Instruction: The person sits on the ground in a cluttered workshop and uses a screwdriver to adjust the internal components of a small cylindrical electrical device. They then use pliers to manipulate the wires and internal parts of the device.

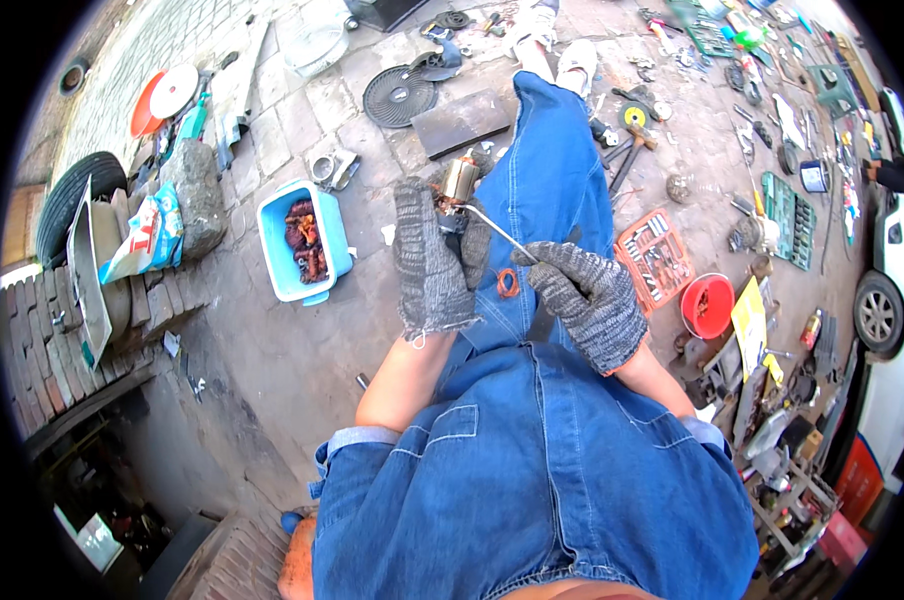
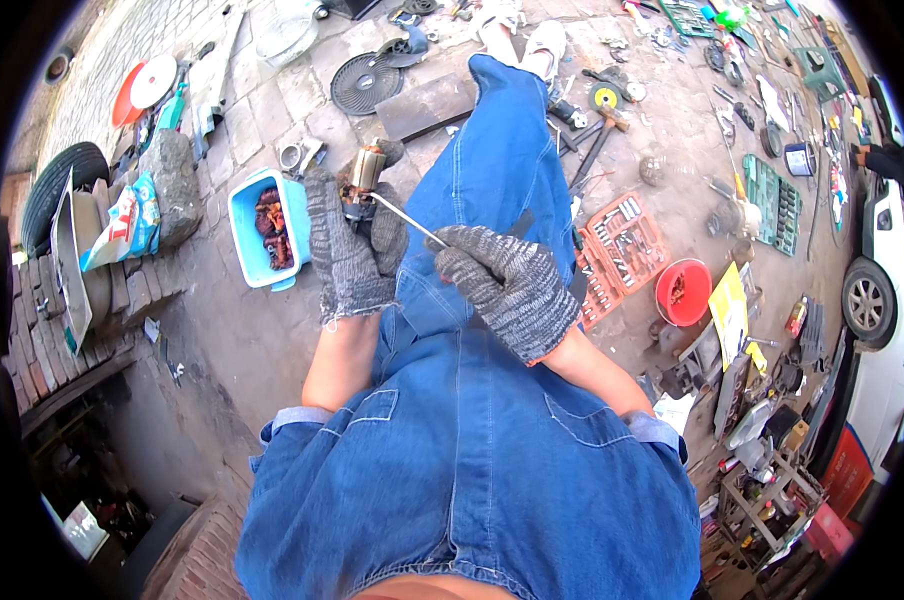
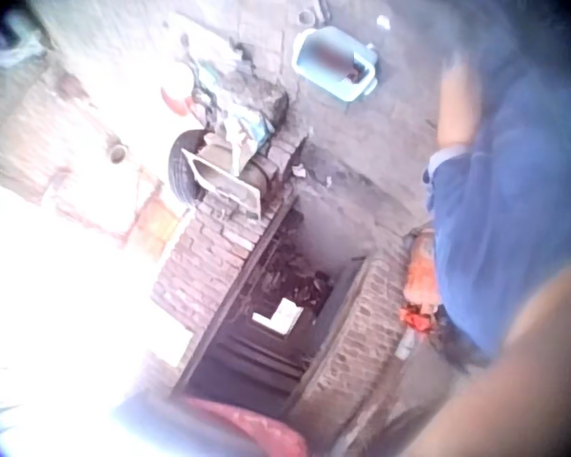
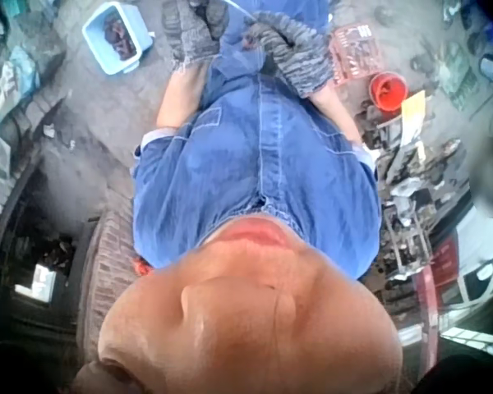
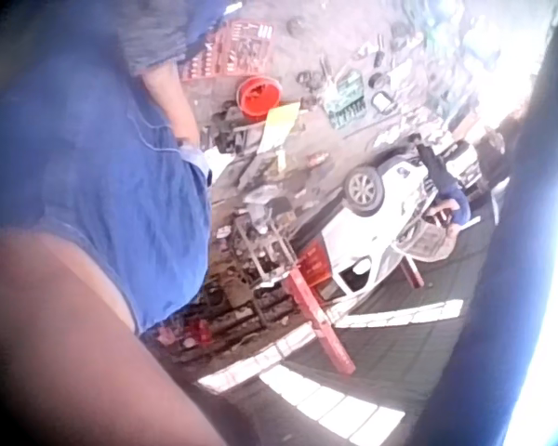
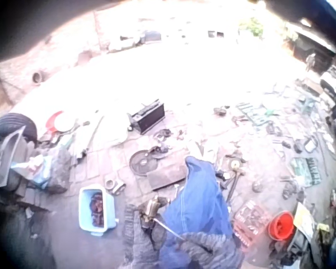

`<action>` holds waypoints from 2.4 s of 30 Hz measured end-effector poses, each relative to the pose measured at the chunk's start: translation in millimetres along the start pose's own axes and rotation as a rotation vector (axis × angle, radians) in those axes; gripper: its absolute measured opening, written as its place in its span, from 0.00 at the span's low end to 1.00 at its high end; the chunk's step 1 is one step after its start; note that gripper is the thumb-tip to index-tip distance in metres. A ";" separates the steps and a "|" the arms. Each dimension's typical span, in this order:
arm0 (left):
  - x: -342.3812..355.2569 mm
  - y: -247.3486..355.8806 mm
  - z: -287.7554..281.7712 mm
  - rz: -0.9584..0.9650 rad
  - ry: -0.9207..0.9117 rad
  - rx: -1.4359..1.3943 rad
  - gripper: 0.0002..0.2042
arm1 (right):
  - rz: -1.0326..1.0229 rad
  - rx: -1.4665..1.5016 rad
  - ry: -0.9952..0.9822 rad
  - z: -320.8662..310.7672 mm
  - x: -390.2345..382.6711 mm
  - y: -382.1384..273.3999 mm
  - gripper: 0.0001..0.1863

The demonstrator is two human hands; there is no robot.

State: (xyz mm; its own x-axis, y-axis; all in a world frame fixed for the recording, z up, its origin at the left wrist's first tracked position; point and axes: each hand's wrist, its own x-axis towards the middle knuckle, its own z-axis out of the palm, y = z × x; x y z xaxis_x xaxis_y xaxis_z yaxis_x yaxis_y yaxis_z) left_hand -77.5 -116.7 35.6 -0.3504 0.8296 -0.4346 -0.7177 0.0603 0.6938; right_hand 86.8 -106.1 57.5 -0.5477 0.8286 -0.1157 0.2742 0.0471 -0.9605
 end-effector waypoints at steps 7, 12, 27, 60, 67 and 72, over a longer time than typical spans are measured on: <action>10.7 -2.8 -5.2 0.059 0.108 -0.059 0.14 | -0.058 -0.040 0.053 13.5 1.1 16.8 0.12; 12.9 4.9 -17.6 0.212 0.008 0.281 0.21 | -0.175 -0.110 0.002 20.0 16.6 35.4 0.16; 26.4 3.2 -6.9 0.114 -0.308 0.114 0.20 | 0.011 0.043 0.007 6.9 4.8 15.8 0.17; 4.5 8.6 -17.2 0.374 0.102 0.542 0.14 | -0.162 -0.301 -0.038 41.1 7.4 21.1 0.11; -12.2 23.9 -17.3 0.485 -0.073 0.759 0.18 | -0.025 0.046 -0.099 35.2 0.4 17.2 0.11; -10.7 17.7 -11.9 0.285 -0.084 0.429 0.19 | 0.142 0.123 -0.149 25.9 1.8 12.5 0.10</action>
State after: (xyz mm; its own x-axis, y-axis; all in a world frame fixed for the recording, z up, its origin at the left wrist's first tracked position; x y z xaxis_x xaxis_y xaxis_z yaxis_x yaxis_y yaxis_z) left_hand -93.7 -131.1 45.7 -0.4341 0.8868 -0.1587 -0.2832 0.0329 0.9585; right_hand 68.7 -118.4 38.8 -0.6234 0.7304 -0.2791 0.2636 -0.1397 -0.9545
